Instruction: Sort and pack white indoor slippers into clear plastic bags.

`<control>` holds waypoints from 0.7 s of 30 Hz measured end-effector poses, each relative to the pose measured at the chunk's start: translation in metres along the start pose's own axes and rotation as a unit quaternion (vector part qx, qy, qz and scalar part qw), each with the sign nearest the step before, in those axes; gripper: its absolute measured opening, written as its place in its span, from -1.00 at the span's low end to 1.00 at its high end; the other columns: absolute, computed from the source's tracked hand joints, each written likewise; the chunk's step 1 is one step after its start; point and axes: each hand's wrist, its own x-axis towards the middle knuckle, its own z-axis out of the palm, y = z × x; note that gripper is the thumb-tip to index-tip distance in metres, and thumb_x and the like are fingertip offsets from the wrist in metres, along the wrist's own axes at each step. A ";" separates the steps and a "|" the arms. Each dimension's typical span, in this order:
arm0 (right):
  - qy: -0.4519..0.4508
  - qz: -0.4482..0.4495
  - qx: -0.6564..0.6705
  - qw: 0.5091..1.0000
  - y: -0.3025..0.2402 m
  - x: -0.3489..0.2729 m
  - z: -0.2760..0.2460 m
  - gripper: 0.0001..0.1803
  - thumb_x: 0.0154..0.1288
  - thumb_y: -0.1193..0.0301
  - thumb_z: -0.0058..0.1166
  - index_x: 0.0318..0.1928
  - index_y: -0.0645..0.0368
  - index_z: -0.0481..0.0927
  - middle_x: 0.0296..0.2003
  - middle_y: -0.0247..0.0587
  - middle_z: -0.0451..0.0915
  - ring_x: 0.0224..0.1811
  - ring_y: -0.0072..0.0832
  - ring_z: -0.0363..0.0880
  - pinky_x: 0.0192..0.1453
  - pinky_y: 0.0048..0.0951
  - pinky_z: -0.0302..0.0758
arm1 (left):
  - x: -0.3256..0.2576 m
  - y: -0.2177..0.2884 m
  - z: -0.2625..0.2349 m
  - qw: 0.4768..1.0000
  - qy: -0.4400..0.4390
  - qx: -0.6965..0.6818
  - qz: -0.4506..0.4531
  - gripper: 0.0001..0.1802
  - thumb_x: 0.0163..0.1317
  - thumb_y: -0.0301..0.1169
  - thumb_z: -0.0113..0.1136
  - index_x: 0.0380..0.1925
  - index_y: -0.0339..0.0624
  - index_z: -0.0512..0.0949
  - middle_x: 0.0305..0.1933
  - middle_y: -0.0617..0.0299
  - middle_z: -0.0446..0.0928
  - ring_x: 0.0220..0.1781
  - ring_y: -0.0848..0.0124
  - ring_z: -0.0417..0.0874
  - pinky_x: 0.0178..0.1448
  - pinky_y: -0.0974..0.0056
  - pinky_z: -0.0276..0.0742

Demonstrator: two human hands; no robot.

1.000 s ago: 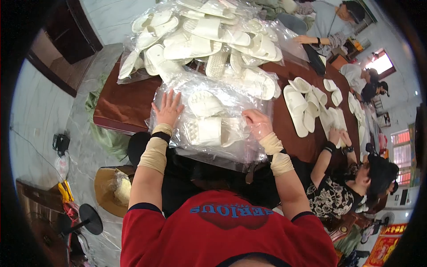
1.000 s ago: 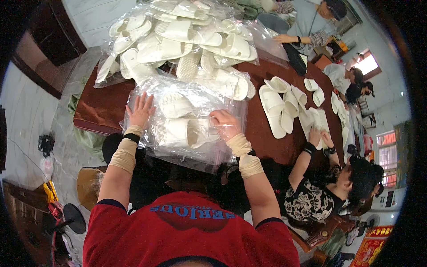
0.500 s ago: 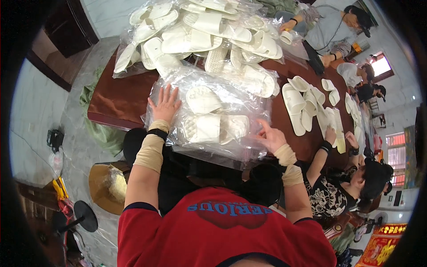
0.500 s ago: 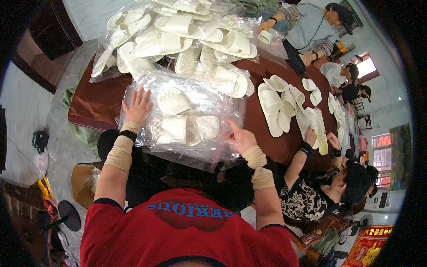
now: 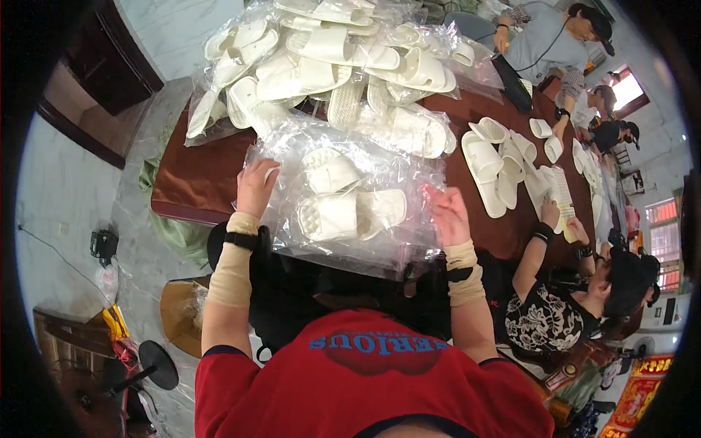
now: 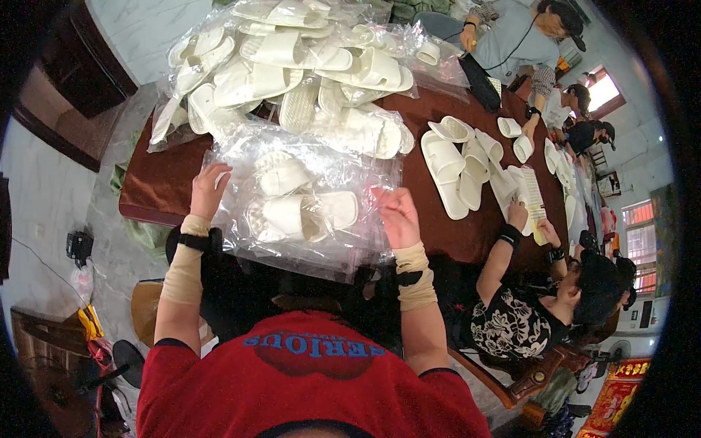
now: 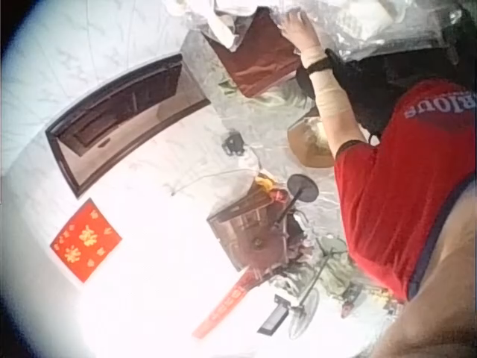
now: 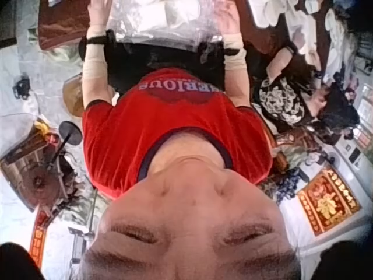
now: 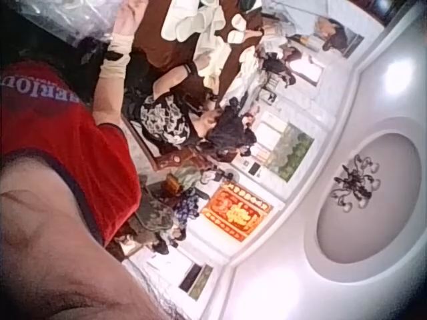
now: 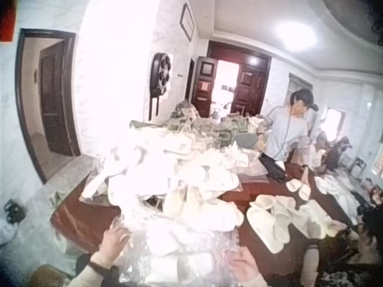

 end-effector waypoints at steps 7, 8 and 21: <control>-0.197 -0.153 -0.660 0.708 -0.011 0.007 0.047 -0.65 0.18 0.56 0.03 0.01 0.18 0.57 0.18 -0.05 0.44 0.27 -0.11 0.35 0.38 -0.27 0.23 | -0.039 0.031 -0.018 0.985 -0.048 -0.121 -0.110 -0.64 0.32 -0.13 0.09 -0.17 -0.20 0.60 -0.24 -0.06 0.62 -0.18 0.09 0.65 -0.09 0.18 0.51; -0.135 -0.079 -0.612 0.775 -0.007 0.013 0.066 -0.57 0.15 0.48 0.11 0.08 0.16 0.53 0.20 0.01 0.41 0.26 -0.01 0.32 0.40 -0.23 0.20 | -0.038 0.035 -0.020 0.985 -0.055 -0.135 -0.090 -0.56 0.35 -0.04 0.01 -0.11 -0.18 0.59 -0.22 -0.09 0.61 -0.15 0.04 0.64 -0.06 0.15 0.50; -0.150 0.196 -0.555 0.794 0.042 0.036 0.069 -0.50 0.22 0.20 0.25 0.02 0.32 0.54 -0.10 -0.17 0.61 -0.04 -0.47 0.54 0.05 -0.51 0.42 | -0.047 0.019 -0.009 0.965 -0.106 -0.169 -0.171 -0.46 0.36 0.06 -0.11 0.04 -0.13 0.53 -0.07 -0.11 0.59 0.04 -0.03 0.58 0.11 0.09 0.45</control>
